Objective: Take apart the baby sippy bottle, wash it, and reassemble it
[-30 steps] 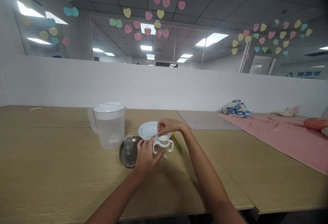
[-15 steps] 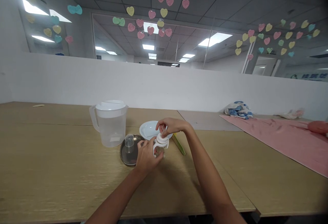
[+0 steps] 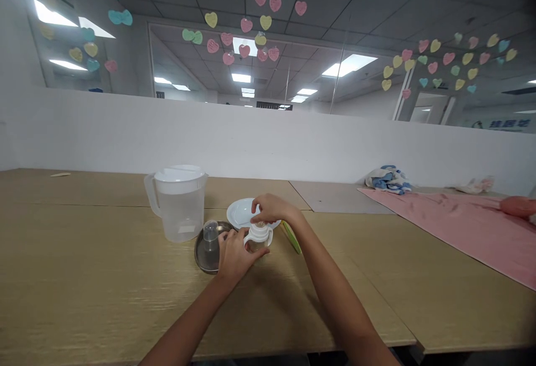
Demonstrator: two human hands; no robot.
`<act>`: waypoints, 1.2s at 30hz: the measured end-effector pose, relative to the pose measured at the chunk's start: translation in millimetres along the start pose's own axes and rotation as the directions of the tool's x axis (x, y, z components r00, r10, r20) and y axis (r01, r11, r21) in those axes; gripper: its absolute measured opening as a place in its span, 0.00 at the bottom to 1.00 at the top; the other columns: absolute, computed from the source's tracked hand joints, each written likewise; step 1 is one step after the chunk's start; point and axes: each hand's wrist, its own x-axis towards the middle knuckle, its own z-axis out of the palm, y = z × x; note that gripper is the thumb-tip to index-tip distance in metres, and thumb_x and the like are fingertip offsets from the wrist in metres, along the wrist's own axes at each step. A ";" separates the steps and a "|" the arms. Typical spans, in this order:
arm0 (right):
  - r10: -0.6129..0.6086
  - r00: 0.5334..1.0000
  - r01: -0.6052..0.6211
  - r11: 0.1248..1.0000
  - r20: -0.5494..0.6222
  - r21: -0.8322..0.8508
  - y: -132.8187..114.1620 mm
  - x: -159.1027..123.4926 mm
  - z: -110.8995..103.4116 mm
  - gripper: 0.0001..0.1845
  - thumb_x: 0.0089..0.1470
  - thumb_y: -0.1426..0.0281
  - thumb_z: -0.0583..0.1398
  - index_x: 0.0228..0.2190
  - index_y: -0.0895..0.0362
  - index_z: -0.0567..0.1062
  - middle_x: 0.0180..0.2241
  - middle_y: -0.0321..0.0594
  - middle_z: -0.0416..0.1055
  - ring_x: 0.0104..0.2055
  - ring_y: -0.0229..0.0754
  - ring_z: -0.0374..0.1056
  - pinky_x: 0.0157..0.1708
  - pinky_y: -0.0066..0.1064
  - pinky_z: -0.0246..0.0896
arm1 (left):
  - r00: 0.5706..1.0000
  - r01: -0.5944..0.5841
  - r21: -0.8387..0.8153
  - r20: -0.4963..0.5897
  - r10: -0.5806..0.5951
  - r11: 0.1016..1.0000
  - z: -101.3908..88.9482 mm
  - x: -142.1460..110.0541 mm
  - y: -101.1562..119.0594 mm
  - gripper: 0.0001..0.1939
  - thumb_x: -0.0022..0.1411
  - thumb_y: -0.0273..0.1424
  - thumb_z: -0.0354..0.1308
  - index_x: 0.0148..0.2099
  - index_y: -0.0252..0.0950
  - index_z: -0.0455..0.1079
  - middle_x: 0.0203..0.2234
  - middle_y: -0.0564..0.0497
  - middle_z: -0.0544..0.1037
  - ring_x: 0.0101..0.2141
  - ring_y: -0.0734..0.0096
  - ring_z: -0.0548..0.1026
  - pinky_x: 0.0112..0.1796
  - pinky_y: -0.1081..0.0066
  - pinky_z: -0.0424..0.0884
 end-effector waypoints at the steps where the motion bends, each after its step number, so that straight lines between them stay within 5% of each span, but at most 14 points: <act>1: 0.034 0.999 -0.034 0.999 -0.003 -0.031 -4.7 0.3 2.0 0.15 0.45 0.67 0.59 0.36 0.60 0.74 0.19 0.37 0.71 0.19 0.36 0.63 0.20 0.25 0.53 | 1.000 0.011 -0.003 -0.003 -0.011 1.000 0.7 0.1 -0.9 0.32 0.42 0.57 0.58 0.41 0.37 0.69 0.27 0.48 0.77 0.37 0.55 0.72 0.43 0.57 0.55; 5: 0.043 0.999 -0.044 0.995 -0.012 -0.090 -15.1 -0.4 4.5 0.14 0.51 0.64 0.55 0.29 0.61 0.75 0.14 0.38 0.67 0.17 0.36 0.60 0.20 0.26 0.51 | 0.999 0.052 0.000 0.005 -0.052 0.999 2.1 0.5 -3.6 0.33 0.40 0.58 0.58 0.40 0.36 0.67 0.28 0.47 0.77 0.37 0.55 0.72 0.43 0.57 0.56; 9: 0.015 0.999 -0.015 1.000 0.029 -0.019 -7.1 -4.2 -0.6 0.20 0.49 0.56 0.57 0.36 0.60 0.74 0.20 0.38 0.71 0.20 0.36 0.63 0.21 0.25 0.52 | 0.998 0.068 -0.007 0.003 -0.068 0.998 1.9 0.5 -5.1 0.35 0.39 0.59 0.58 0.40 0.36 0.66 0.30 0.47 0.77 0.37 0.55 0.72 0.43 0.57 0.57; 13: -0.112 0.992 0.107 0.991 -0.059 -0.079 0.6 -6.6 -4.2 0.20 0.42 0.65 0.63 0.40 0.57 0.72 0.32 0.39 0.73 0.31 0.38 0.67 0.26 0.24 0.54 | 0.998 0.043 -0.048 -0.038 -0.044 0.998 1.0 -0.6 -5.5 0.36 0.41 0.57 0.59 0.45 0.36 0.65 0.36 0.45 0.76 0.40 0.55 0.72 0.45 0.56 0.57; 18: -0.152 0.985 0.144 0.984 -0.079 -0.103 1.4 -2.9 -1.1 0.18 0.43 0.71 0.60 0.40 0.57 0.71 0.33 0.38 0.72 0.32 0.38 0.66 0.26 0.23 0.53 | 0.998 0.017 -0.114 -0.052 -0.023 0.993 -0.5 -1.1 -3.2 0.34 0.51 0.52 0.55 0.54 0.35 0.60 0.36 0.48 0.76 0.41 0.58 0.72 0.49 0.55 0.55; 28: -0.085 0.989 0.062 0.981 -0.121 -0.184 -3.3 -2.1 2.0 0.22 0.43 0.71 0.57 0.44 0.57 0.71 0.37 0.42 0.73 0.34 0.41 0.68 0.25 0.25 0.53 | 0.998 0.058 -0.112 -0.004 -0.059 0.992 -1.3 0.7 0.4 0.24 0.49 0.51 0.57 0.41 0.38 0.70 0.39 0.48 0.76 0.43 0.57 0.70 0.46 0.58 0.56; 33: -0.014 0.999 0.017 0.998 0.044 -0.066 1.8 -2.1 6.7 0.41 0.36 0.57 0.65 0.53 0.55 0.63 0.43 0.45 0.71 0.29 0.40 0.69 0.21 0.26 0.57 | 0.996 0.090 -0.167 0.026 -0.086 0.982 -0.4 2.6 -2.4 0.26 0.47 0.53 0.58 0.41 0.38 0.70 0.37 0.48 0.76 0.43 0.57 0.70 0.45 0.60 0.56; 36: 0.066 0.991 -0.053 0.992 0.116 -0.114 -6.9 0.5 11.1 0.39 0.40 0.56 0.62 0.52 0.59 0.65 0.39 0.48 0.73 0.22 0.40 0.69 0.20 0.28 0.58 | 0.996 0.089 -0.165 0.018 -0.087 0.982 1.1 2.1 -2.3 0.26 0.47 0.52 0.58 0.39 0.37 0.69 0.36 0.48 0.76 0.41 0.58 0.70 0.44 0.60 0.57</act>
